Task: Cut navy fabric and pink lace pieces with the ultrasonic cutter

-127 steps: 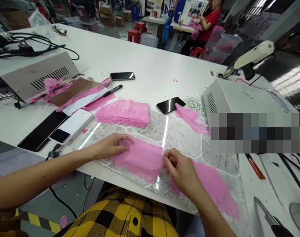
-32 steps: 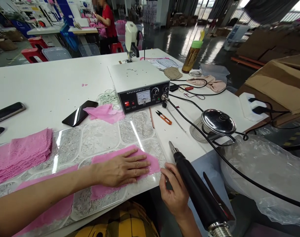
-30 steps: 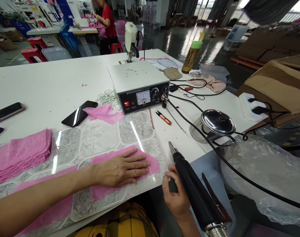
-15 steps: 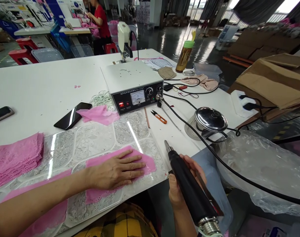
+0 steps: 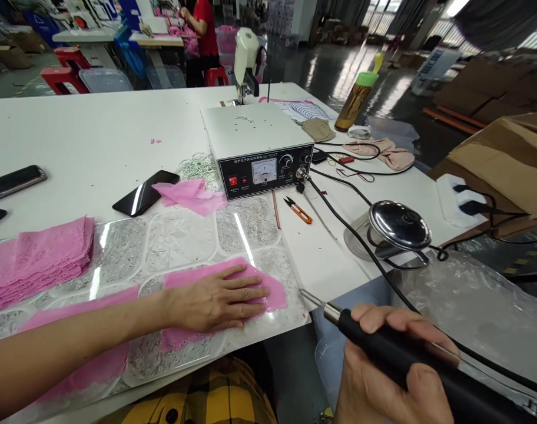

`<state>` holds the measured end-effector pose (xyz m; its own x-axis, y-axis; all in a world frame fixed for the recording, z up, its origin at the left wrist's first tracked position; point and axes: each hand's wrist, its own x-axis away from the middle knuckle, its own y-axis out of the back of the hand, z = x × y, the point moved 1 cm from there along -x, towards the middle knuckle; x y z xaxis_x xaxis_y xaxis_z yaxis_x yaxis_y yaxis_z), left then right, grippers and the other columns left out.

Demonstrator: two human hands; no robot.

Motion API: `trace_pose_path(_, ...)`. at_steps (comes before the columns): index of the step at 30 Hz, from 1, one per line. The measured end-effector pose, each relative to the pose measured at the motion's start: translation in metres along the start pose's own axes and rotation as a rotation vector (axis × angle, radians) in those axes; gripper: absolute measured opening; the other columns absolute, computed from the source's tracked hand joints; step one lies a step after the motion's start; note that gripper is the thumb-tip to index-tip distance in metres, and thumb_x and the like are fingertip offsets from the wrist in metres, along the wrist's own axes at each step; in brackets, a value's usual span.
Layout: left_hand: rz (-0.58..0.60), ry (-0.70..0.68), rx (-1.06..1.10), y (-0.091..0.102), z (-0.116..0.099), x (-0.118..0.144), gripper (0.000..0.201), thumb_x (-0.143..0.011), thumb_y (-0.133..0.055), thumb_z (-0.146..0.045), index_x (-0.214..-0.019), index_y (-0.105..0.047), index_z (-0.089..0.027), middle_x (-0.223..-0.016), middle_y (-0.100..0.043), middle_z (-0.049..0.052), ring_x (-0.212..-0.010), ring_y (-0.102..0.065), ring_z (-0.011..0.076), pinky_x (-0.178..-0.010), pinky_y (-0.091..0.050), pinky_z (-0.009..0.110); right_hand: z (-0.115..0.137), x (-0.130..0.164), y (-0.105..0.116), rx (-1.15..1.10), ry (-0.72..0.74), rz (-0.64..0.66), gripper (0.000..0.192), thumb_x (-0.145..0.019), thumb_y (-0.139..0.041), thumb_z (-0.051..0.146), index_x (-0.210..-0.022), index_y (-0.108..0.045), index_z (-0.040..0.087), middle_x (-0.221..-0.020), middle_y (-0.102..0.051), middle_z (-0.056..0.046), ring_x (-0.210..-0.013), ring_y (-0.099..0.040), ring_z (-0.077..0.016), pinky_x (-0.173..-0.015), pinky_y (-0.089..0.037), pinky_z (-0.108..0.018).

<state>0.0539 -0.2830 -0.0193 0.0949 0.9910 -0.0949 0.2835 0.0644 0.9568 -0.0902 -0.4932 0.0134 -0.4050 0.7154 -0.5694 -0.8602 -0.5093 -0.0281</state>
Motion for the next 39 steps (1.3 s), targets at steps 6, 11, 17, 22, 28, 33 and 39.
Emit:
trace_pose_path(6,-0.014,-0.015,-0.063,-0.001,0.0,0.0,0.042,-0.103,-0.034,-0.039,-0.137,-0.049,-0.021,-0.149,-0.043,0.005,-0.14,-0.038,0.0217,-0.121,-0.014,0.047,0.006,0.004,-0.002,-0.232,-0.166,-0.046,0.014,-0.07,-0.046,0.03,-0.076,-0.058,0.026,-0.068,-0.035,-0.001,-0.051,-0.036,-0.018,-0.046,-0.029,-0.038)
trace_pose_path(11,-0.03,-0.038,-0.116,0.0,-0.001,-0.002,0.042,-0.103,-0.033,-0.039,-0.136,-0.051,-0.02,-0.148,-0.045,0.007,-0.137,-0.041,0.0221,-0.119,-0.02,0.046,0.003,0.005,-0.002,-0.24,-0.148,-0.019,0.015,-0.073,-0.042,0.028,-0.077,-0.056,0.025,-0.069,-0.035,-0.001,-0.051,-0.037,-0.017,-0.047,-0.032,-0.037)
trace_pose_path(17,-0.104,-0.063,-0.15,-0.001,-0.001,-0.002,0.041,-0.101,-0.04,-0.039,-0.132,-0.055,-0.018,-0.143,-0.051,0.008,-0.133,-0.047,0.0233,-0.115,-0.029,0.044,0.003,0.005,-0.006,-0.272,-0.166,-0.008,0.01,-0.073,-0.05,0.03,-0.076,-0.058,0.024,-0.068,-0.04,0.0,-0.051,-0.04,-0.0167,-0.048,-0.035,-0.036)
trace_pose_path(22,-0.108,-0.072,-0.178,-0.001,-0.001,-0.003,0.041,-0.1,-0.041,-0.04,-0.131,-0.056,-0.018,-0.143,-0.052,0.007,-0.132,-0.047,0.0227,-0.114,-0.032,0.043,0.005,0.002,-0.01,-0.303,-0.23,-0.058,0.016,-0.059,-0.051,0.031,-0.071,-0.059,0.024,-0.064,-0.045,0.002,-0.049,-0.042,-0.0166,-0.046,-0.035,-0.035)
trace_pose_path(28,-0.117,-0.079,-0.188,-0.002,-0.001,-0.003,0.04,-0.1,-0.042,-0.041,-0.13,-0.057,-0.018,-0.142,-0.052,0.008,-0.132,-0.047,0.0232,-0.113,-0.033,0.043,0.004,0.001,-0.01,-0.31,-0.223,-0.076,0.02,-0.055,-0.046,0.03,-0.069,-0.058,0.023,-0.063,-0.046,0.003,-0.047,-0.042,-0.0156,-0.046,-0.034,-0.034)
trace_pose_path(33,-0.099,-0.081,-0.195,-0.003,-0.001,-0.003,0.042,-0.101,-0.038,-0.042,-0.131,-0.055,-0.018,-0.144,-0.051,0.007,-0.133,-0.045,0.0236,-0.114,-0.031,0.043,0.0,0.001,-0.012,-0.323,-0.2,-0.077,0.025,-0.051,-0.041,0.029,-0.067,-0.06,0.023,-0.061,-0.047,0.002,-0.044,-0.042,-0.0158,-0.042,-0.033,-0.033)
trace_pose_path(39,-0.099,-0.079,-0.192,-0.003,0.0,-0.003,0.042,-0.101,-0.038,-0.042,-0.131,-0.056,-0.018,-0.143,-0.051,0.007,-0.133,-0.046,0.0234,-0.114,-0.032,0.042,0.0,0.0,-0.011,-0.337,-0.185,-0.024,0.018,-0.056,-0.047,0.027,-0.068,-0.059,0.022,-0.062,-0.049,0.002,-0.045,-0.046,-0.0155,-0.041,-0.037,-0.033)
